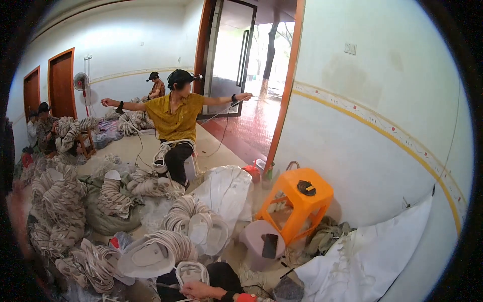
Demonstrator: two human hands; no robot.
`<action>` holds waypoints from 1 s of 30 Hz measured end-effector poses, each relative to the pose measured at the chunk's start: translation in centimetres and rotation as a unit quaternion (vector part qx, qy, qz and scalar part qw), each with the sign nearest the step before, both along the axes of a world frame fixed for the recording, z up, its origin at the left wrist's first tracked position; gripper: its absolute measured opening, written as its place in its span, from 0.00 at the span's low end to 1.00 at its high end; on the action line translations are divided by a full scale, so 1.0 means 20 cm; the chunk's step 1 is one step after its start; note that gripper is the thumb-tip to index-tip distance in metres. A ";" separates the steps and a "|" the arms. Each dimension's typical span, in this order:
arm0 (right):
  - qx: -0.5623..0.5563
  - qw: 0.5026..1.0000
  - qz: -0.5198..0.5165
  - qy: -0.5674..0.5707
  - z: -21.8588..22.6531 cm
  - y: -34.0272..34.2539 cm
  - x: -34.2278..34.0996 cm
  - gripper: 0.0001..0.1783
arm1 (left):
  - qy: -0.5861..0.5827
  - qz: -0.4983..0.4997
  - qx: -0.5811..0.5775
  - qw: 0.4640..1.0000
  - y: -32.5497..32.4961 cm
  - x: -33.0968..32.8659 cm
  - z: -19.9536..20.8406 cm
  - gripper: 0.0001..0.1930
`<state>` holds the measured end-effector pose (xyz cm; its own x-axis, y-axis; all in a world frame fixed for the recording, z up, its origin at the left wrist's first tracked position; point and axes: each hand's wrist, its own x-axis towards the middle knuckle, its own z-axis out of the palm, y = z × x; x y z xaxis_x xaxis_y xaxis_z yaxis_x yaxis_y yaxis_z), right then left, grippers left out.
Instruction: Lacing or stringing together shoe upper components in a production environment.
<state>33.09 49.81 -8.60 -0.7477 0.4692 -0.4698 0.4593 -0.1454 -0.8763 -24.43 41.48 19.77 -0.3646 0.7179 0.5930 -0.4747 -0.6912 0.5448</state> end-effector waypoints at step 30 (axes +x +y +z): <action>0.045 0.982 -0.043 0.179 0.07 -0.03 -0.09 0.13 | 0.604 -0.079 -0.501 0.615 -0.81 0.80 -1.31 0.11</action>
<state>31.38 49.27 -7.21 -0.8128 0.5658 -0.1385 0.1094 -0.0851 -0.9903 -8.40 25.25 -6.34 0.0282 0.9137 -0.4053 0.6764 0.2811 0.6808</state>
